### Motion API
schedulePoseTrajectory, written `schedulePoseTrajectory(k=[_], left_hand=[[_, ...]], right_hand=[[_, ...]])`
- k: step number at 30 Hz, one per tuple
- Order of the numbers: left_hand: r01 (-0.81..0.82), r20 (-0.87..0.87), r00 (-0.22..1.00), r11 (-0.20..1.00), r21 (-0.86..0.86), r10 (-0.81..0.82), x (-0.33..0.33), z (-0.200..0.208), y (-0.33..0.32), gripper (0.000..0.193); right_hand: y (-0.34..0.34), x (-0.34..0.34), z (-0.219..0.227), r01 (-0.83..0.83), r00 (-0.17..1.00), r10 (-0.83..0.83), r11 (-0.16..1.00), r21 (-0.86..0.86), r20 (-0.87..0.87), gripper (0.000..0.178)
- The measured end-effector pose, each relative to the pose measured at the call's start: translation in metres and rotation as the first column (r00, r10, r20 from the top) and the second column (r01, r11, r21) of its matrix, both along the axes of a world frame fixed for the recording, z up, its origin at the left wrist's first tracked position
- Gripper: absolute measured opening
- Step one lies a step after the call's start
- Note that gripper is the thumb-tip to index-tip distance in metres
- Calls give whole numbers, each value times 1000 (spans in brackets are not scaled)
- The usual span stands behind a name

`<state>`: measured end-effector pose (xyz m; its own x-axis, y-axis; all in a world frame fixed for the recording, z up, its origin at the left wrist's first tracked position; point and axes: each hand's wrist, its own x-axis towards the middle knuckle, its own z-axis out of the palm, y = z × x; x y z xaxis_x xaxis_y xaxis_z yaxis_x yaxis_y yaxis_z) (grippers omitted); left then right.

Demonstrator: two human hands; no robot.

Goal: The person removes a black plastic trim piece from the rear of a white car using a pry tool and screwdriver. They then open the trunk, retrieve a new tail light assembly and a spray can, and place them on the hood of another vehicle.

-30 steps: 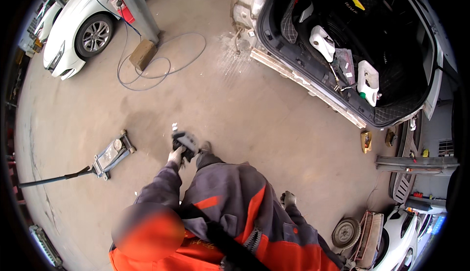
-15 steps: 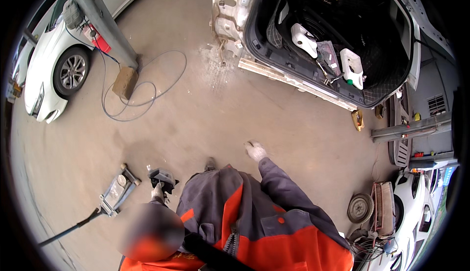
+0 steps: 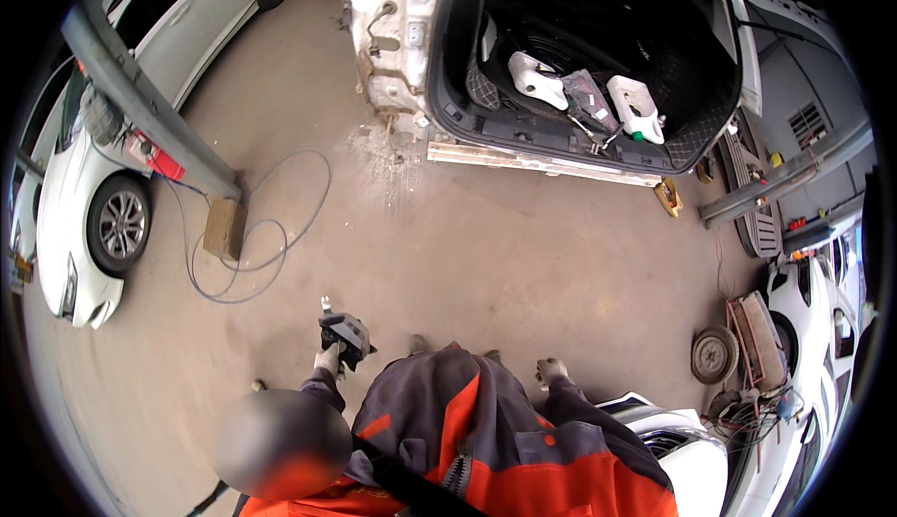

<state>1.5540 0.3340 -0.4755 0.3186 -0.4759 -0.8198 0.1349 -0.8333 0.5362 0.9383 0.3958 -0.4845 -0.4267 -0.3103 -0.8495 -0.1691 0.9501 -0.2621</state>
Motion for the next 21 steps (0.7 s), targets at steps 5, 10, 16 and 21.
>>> schedulePoseTrajectory(k=[5,10,16,21], left_hand=[[91,49,994,988,124,-97,-4,-28,5,31],[215,95,966,948,233,-242,-21,-21,-18,28],[254,87,963,967,35,-256,-96,4,-107,33],[256,27,966,941,-222,-257,-206,42,-211,32]], right_hand=[[40,0,3,266,961,-263,964,-27,83,18],[35,-7,16,300,951,-293,952,-66,96,19],[-6,-74,-1,351,933,-344,934,-65,103,14],[-83,-168,-30,292,956,-293,945,-150,11,18]])
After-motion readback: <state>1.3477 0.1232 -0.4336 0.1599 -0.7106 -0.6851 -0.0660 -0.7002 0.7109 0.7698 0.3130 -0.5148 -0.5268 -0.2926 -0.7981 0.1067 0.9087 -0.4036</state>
